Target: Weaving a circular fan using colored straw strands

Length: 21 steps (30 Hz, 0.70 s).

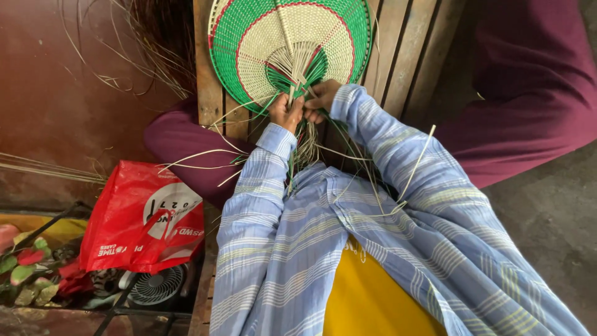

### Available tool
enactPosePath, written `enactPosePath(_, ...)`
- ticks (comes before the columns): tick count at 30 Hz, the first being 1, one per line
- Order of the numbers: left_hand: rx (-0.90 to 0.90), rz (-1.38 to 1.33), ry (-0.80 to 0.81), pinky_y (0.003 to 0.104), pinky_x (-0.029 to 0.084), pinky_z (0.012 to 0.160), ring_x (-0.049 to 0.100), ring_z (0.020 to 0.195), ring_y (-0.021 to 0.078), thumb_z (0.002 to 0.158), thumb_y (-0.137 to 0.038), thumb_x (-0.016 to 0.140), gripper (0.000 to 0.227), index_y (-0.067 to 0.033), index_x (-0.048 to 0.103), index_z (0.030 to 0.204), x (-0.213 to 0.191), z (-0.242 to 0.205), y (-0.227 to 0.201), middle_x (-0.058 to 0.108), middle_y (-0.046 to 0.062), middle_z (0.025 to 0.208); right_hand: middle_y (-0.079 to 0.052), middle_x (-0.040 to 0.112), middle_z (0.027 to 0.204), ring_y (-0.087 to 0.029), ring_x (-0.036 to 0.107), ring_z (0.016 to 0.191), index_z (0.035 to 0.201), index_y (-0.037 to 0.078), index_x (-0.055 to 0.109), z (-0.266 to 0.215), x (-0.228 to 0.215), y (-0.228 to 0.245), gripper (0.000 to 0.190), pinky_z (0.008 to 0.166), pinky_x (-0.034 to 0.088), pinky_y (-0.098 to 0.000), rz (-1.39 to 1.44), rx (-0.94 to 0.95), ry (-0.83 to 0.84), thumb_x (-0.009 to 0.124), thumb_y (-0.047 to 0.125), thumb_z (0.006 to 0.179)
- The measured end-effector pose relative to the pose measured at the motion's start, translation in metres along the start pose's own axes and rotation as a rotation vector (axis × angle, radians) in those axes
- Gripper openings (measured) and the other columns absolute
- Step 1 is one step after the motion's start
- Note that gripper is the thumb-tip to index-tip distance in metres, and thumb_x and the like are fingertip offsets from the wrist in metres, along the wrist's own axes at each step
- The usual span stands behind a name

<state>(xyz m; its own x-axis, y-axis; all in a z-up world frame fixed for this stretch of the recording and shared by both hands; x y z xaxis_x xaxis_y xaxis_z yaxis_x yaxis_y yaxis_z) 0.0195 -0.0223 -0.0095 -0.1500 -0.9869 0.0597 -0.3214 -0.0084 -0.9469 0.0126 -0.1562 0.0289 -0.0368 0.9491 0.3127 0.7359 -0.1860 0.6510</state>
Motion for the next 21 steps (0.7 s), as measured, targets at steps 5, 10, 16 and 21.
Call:
enactPosePath(5, -0.128, -0.092, 0.089, 0.018, 0.032, 0.026, 0.043, 0.027, 0.0113, 0.089, -0.028, 0.049, 0.030, -0.0072, 0.045, 0.067, -0.002, -0.007, -0.013, 0.049, 0.008, 0.040, -0.011, 0.058, 0.055, -0.015, 0.057, 0.044, 0.080, 0.002, 0.056, 0.024, -0.021, -0.039, 0.017, 0.039, 0.048, -0.0235, -0.026, -0.040, -0.146, 0.068, 0.009, 0.070)
enactPosePath(10, -0.394, -0.141, 0.280, 0.025, 0.044, 0.029, 0.055, 0.034, 0.0202, 0.085, -0.030, 0.051, 0.030, -0.0054, 0.047, 0.069, -0.010, -0.011, -0.036, 0.055, 0.015, 0.047, -0.008, 0.059, 0.066, -0.021, 0.059, 0.061, 0.087, 0.010, 0.056, 0.031, -0.012, -0.054, 0.036, 0.052, 0.047, -0.0292, -0.458, -0.142, -0.450, 0.074, 0.026, 0.061)
enactPosePath(16, -0.529, -0.274, 0.273, 0.027, 0.051, 0.038, 0.063, 0.048, 0.0228, 0.079, -0.020, 0.060, 0.022, -0.0006, 0.055, 0.070, -0.018, -0.011, -0.043, 0.062, 0.017, 0.059, -0.019, 0.059, 0.073, -0.040, 0.059, 0.070, 0.093, 0.009, 0.050, 0.007, 0.004, -0.045, 0.034, 0.060, 0.047, -0.0454, -0.688, -0.439, -0.566, 0.062, 0.036, 0.077)
enactPosePath(21, -0.435, -0.183, 0.393, 0.023, 0.054, 0.042, 0.065, 0.056, 0.0226, 0.085, -0.023, 0.053, 0.018, -0.0054, 0.048, 0.083, -0.011, -0.003, -0.045, 0.064, 0.018, 0.073, -0.011, 0.058, 0.064, -0.031, 0.060, 0.063, 0.091, 0.013, 0.055, 0.019, -0.009, -0.049, 0.022, 0.056, 0.048, -0.0387, -0.584, -0.410, -0.513, 0.046, 0.033, 0.089)
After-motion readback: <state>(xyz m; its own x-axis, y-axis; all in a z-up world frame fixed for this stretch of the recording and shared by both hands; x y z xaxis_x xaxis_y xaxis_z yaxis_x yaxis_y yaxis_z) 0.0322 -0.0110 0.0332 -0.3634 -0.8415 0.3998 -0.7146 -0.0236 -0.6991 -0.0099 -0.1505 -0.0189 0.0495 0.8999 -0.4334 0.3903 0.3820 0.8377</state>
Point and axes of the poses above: each hand's wrist, its own z-axis towards the middle knuckle, its own x-axis out of the palm, y = z × x, the point moved 3 cm from there along z, towards the middle knuckle
